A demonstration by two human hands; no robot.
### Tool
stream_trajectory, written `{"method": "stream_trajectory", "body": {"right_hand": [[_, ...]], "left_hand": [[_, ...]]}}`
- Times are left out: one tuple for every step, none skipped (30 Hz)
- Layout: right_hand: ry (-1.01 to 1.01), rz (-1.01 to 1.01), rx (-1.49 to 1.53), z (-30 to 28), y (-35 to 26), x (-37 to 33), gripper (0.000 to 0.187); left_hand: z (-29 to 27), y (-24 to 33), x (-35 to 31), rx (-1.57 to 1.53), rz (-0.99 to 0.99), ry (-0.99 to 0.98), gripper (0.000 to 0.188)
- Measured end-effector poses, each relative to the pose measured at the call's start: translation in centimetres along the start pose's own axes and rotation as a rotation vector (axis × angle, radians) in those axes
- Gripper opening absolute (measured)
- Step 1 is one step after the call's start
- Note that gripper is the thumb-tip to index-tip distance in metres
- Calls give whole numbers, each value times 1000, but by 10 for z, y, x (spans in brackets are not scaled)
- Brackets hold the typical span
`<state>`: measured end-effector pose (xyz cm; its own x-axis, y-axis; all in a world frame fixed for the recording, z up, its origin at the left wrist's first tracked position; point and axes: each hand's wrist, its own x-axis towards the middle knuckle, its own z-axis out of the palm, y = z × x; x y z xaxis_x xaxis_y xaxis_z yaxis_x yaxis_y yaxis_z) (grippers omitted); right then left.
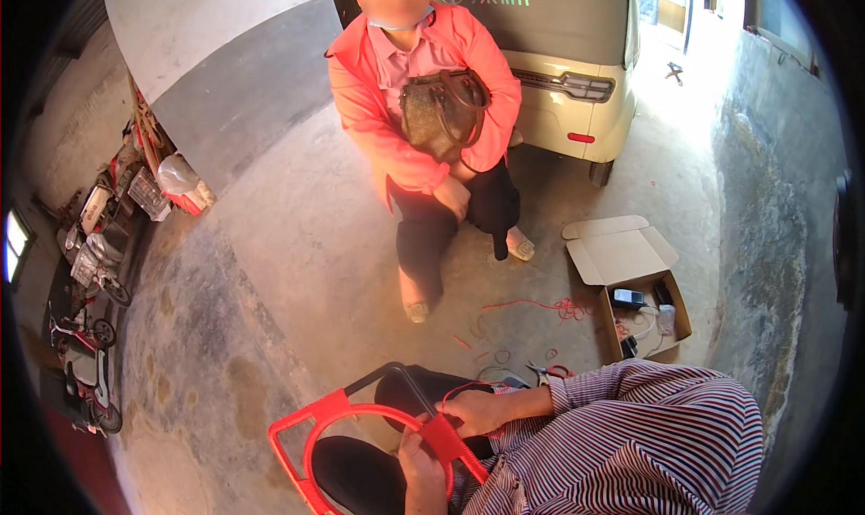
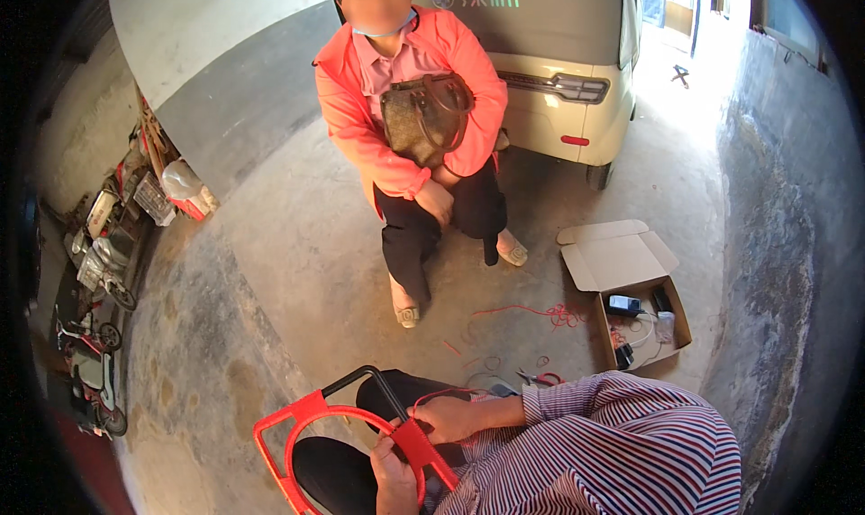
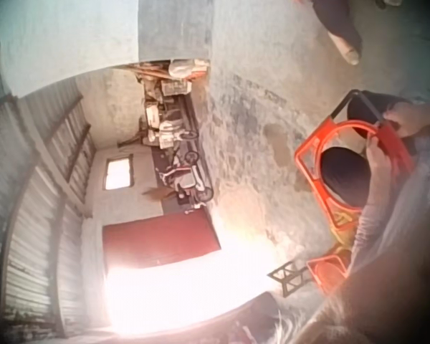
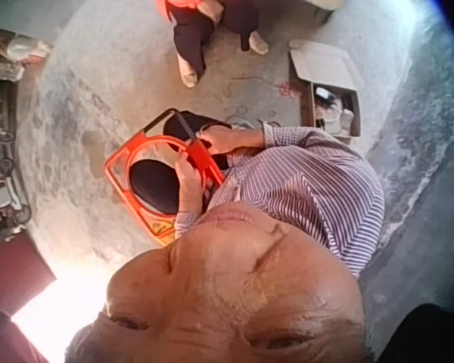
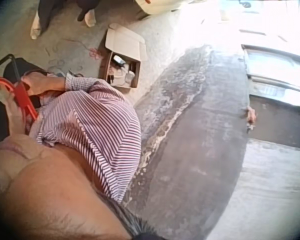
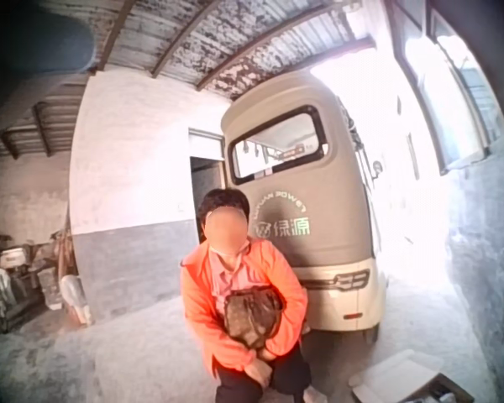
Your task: The person winds red string onto a plastic furniture frame by hand.
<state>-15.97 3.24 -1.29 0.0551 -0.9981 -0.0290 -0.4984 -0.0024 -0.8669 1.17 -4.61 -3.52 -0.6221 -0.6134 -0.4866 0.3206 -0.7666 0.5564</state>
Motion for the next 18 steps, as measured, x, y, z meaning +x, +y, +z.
{"method": "stream_trajectory", "body": {"right_hand": [[1,4,4,0,0,0,53],[4,4,3,0,0,0,53],[10,-3,-9,0,1,0,53],[17,-10,-22,0,2,0,52],[20,-10,-23,0,2,0,52],[13,-4,-5,0,3,0,53],[7,2,12,0,3,-1,53],[2,0,14,0,2,0,53],[-11,6,3,1,1,1,54],[-24,12,-7,1,0,2,54],[-19,13,-8,1,1,2,54],[-30,20,-10,2,3,2,56],[-42,26,-11,3,4,2,58],[-40,26,-12,3,5,2,58],[-29,21,-19,4,6,1,59],[-18,16,-27,4,7,1,60],[-17,16,-27,4,6,1,60],[-23,14,-32,3,6,1,62]], "left_hand": [[0,0,0,-4,0,-7,32],[1,1,0,-3,-1,-9,32],[1,1,1,7,-5,-21,31],[1,2,2,18,-9,-35,31],[2,1,2,19,-10,-37,31],[3,1,2,16,-4,-9,30],[4,0,2,13,3,18,29],[4,1,-1,11,6,22,29],[5,1,-3,10,10,41,28],[5,2,-4,9,15,59,27],[6,2,-3,11,13,55,27],[6,2,-3,11,9,45,28],[5,2,-3,10,6,35,28],[5,1,-2,11,5,33,28],[4,1,-2,13,8,48,29],[3,0,-1,16,12,64,30],[4,0,-1,16,11,63,30],[4,0,-1,13,13,52,31]]}}
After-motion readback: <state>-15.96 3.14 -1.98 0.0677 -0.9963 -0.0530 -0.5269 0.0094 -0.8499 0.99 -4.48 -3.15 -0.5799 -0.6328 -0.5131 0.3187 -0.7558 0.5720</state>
